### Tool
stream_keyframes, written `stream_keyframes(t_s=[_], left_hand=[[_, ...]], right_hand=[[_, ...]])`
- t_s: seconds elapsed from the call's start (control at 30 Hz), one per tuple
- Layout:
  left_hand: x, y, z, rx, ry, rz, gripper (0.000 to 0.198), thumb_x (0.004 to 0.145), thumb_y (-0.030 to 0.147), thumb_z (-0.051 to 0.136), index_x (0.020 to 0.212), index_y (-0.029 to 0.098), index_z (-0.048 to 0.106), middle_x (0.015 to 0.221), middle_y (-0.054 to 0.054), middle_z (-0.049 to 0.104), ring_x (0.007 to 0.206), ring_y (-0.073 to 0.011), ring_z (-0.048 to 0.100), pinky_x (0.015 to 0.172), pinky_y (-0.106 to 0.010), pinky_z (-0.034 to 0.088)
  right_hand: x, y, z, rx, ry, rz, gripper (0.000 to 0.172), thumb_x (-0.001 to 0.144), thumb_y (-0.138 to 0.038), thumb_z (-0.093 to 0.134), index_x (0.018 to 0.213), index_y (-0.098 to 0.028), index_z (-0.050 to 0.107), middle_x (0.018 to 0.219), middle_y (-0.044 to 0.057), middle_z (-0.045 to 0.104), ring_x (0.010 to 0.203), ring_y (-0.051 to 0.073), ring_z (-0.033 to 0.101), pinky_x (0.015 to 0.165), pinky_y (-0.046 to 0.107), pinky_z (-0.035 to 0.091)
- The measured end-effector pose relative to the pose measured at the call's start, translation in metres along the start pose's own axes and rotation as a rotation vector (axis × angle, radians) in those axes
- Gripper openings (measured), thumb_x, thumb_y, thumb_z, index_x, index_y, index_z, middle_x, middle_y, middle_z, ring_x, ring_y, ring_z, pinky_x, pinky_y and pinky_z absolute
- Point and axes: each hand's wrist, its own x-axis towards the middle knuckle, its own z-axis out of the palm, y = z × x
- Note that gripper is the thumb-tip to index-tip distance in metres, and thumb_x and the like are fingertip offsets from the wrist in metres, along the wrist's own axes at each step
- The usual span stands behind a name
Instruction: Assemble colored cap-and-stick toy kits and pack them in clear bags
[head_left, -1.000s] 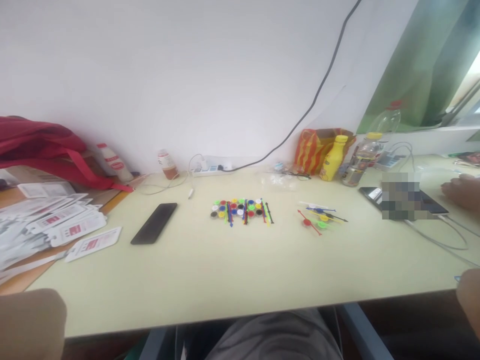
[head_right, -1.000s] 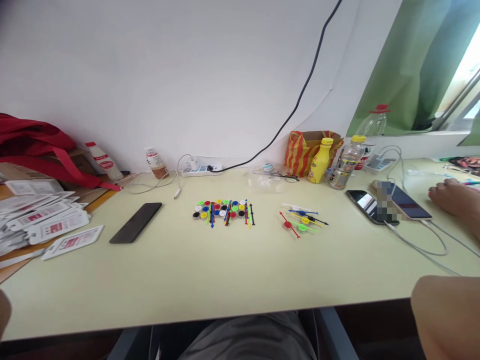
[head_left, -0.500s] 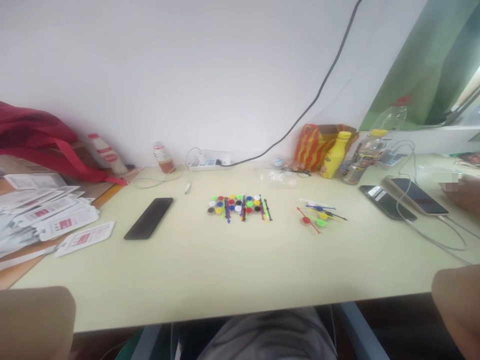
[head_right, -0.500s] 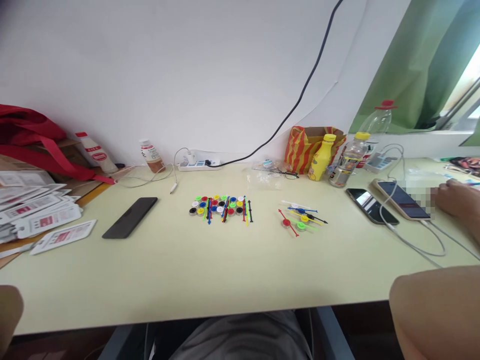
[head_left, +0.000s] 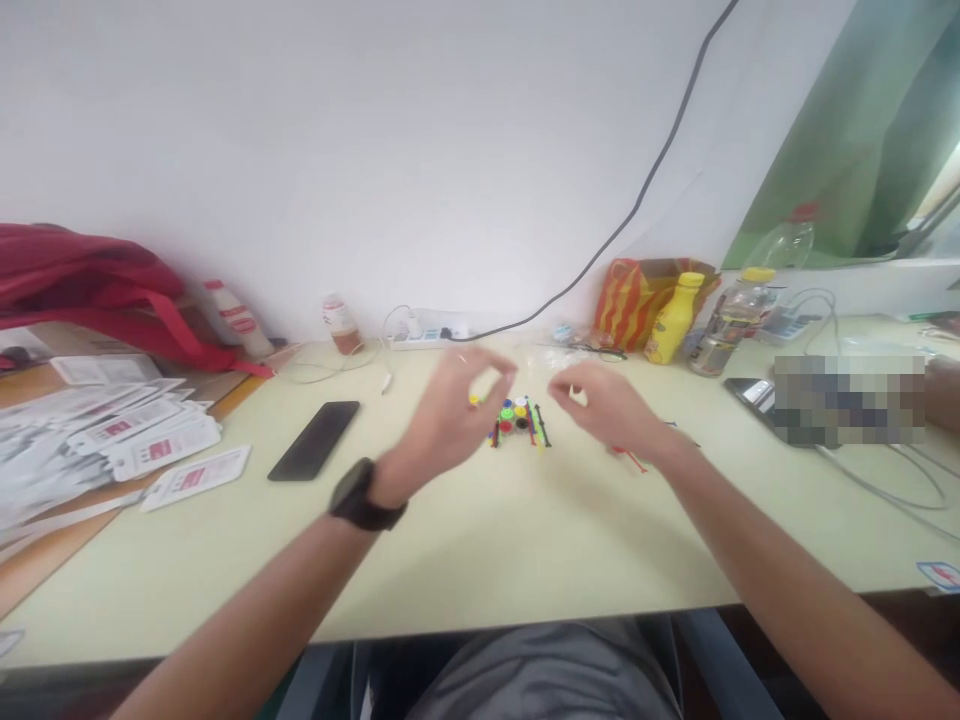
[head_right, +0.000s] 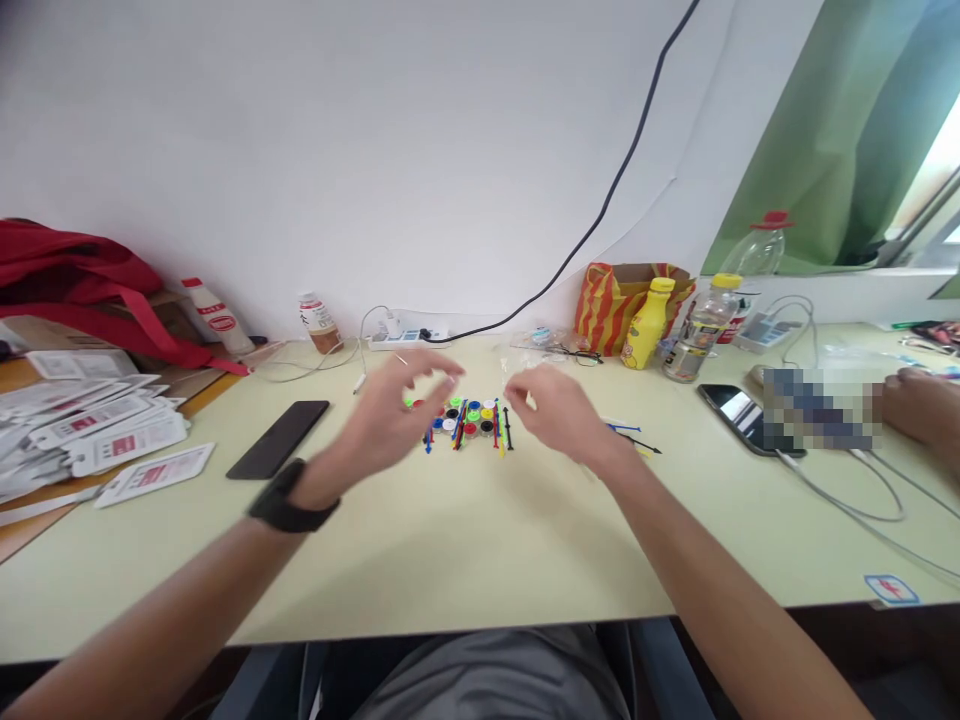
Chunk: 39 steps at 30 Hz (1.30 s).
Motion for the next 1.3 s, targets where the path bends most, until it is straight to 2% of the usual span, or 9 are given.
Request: stream_keyframes(t_s=[0.13, 0.3, 0.5, 0.7, 0.8, 0.9, 0.97, 1.07, 1.3], left_hand=[[-0.018, -0.011, 0.047, 0.022, -0.227, 0.007, 0.022, 0.102, 0.021, 0.055, 0.115, 0.021, 0.071, 0.11, -0.008, 0.069, 0.099, -0.0256, 0.055, 0.09, -0.043, 0.05], [-0.032, -0.016, 0.076, 0.056, -0.285, 0.035, 0.022, 0.102, 0.025, 0.054, 0.117, 0.022, 0.071, 0.113, -0.01, 0.065, 0.099, -0.0281, 0.049, 0.089, -0.044, 0.048], [-0.037, -0.018, 0.082, -0.033, -0.215, 0.034, 0.022, 0.1, 0.032, 0.06, 0.116, 0.022, 0.069, 0.113, -0.011, 0.064, 0.099, -0.0287, 0.049, 0.089, -0.045, 0.047], [-0.039, -0.017, 0.078, -0.179, -0.175, -0.019, 0.011, 0.098, 0.028, 0.064, 0.105, 0.023, 0.072, 0.114, -0.009, 0.068, 0.108, -0.0285, 0.052, 0.095, -0.045, 0.046], [-0.039, -0.016, 0.069, -0.318, -0.116, -0.103, 0.012, 0.097, 0.032, 0.066, 0.104, 0.023, 0.07, 0.108, -0.007, 0.071, 0.109, -0.0273, 0.056, 0.096, -0.043, 0.047], [-0.037, -0.016, 0.064, -0.538, -0.116, -0.255, 0.017, 0.096, 0.037, 0.067, 0.102, 0.022, 0.067, 0.101, -0.006, 0.072, 0.096, -0.0225, 0.064, 0.087, -0.038, 0.051], [-0.036, -0.016, 0.064, -0.742, -0.127, -0.364, 0.021, 0.093, 0.038, 0.071, 0.1, 0.02, 0.064, 0.099, -0.006, 0.072, 0.088, -0.0194, 0.067, 0.082, -0.034, 0.054], [-0.035, -0.017, 0.068, -0.979, -0.124, -0.493, 0.028, 0.087, 0.036, 0.078, 0.097, 0.018, 0.059, 0.094, -0.005, 0.07, 0.086, -0.0173, 0.069, 0.078, -0.03, 0.055], [-0.037, -0.02, 0.074, -0.993, -0.14, -0.55, 0.027, 0.084, 0.036, 0.08, 0.099, 0.017, 0.066, 0.097, -0.006, 0.07, 0.081, -0.0182, 0.071, 0.077, -0.032, 0.058]], right_hand=[[-0.006, 0.02, 0.058, -0.157, -0.277, 0.061, 0.023, 0.101, -0.016, 0.053, 0.095, -0.021, 0.074, 0.094, 0.007, 0.073, 0.097, 0.022, 0.061, 0.085, 0.033, 0.042], [-0.012, 0.033, 0.073, -0.15, -0.316, 0.066, 0.025, 0.099, -0.012, 0.051, 0.096, -0.022, 0.074, 0.094, 0.006, 0.072, 0.095, 0.022, 0.06, 0.083, 0.032, 0.039], [-0.014, 0.042, 0.071, -0.047, -0.298, 0.087, 0.023, 0.095, -0.008, 0.051, 0.093, -0.021, 0.069, 0.094, 0.005, 0.07, 0.094, 0.021, 0.06, 0.082, 0.03, 0.041], [-0.017, 0.049, 0.064, 0.051, -0.299, -0.001, 0.02, 0.097, -0.009, 0.048, 0.089, -0.022, 0.061, 0.096, 0.006, 0.068, 0.098, 0.022, 0.059, 0.088, 0.033, 0.044], [-0.018, 0.052, 0.054, 0.069, -0.24, -0.019, 0.016, 0.098, -0.014, 0.047, 0.095, -0.022, 0.06, 0.101, 0.007, 0.067, 0.103, 0.024, 0.057, 0.093, 0.037, 0.044], [-0.017, 0.052, 0.044, 0.147, -0.161, 0.024, 0.013, 0.101, -0.023, 0.045, 0.1, -0.023, 0.058, 0.108, 0.007, 0.067, 0.111, 0.026, 0.056, 0.098, 0.04, 0.043], [-0.017, 0.05, 0.04, 0.255, -0.141, 0.071, 0.013, 0.103, -0.029, 0.043, 0.101, -0.024, 0.055, 0.109, 0.006, 0.066, 0.108, 0.024, 0.057, 0.095, 0.039, 0.045], [-0.017, 0.042, 0.037, 0.425, -0.147, 0.134, 0.017, 0.106, -0.037, 0.039, 0.099, -0.025, 0.048, 0.095, 0.001, 0.062, 0.087, 0.019, 0.057, 0.079, 0.032, 0.046], [-0.017, 0.033, 0.047, 0.551, -0.171, 0.144, 0.012, 0.102, -0.035, 0.046, 0.102, -0.024, 0.049, 0.085, -0.002, 0.055, 0.074, 0.016, 0.051, 0.068, 0.027, 0.042]])
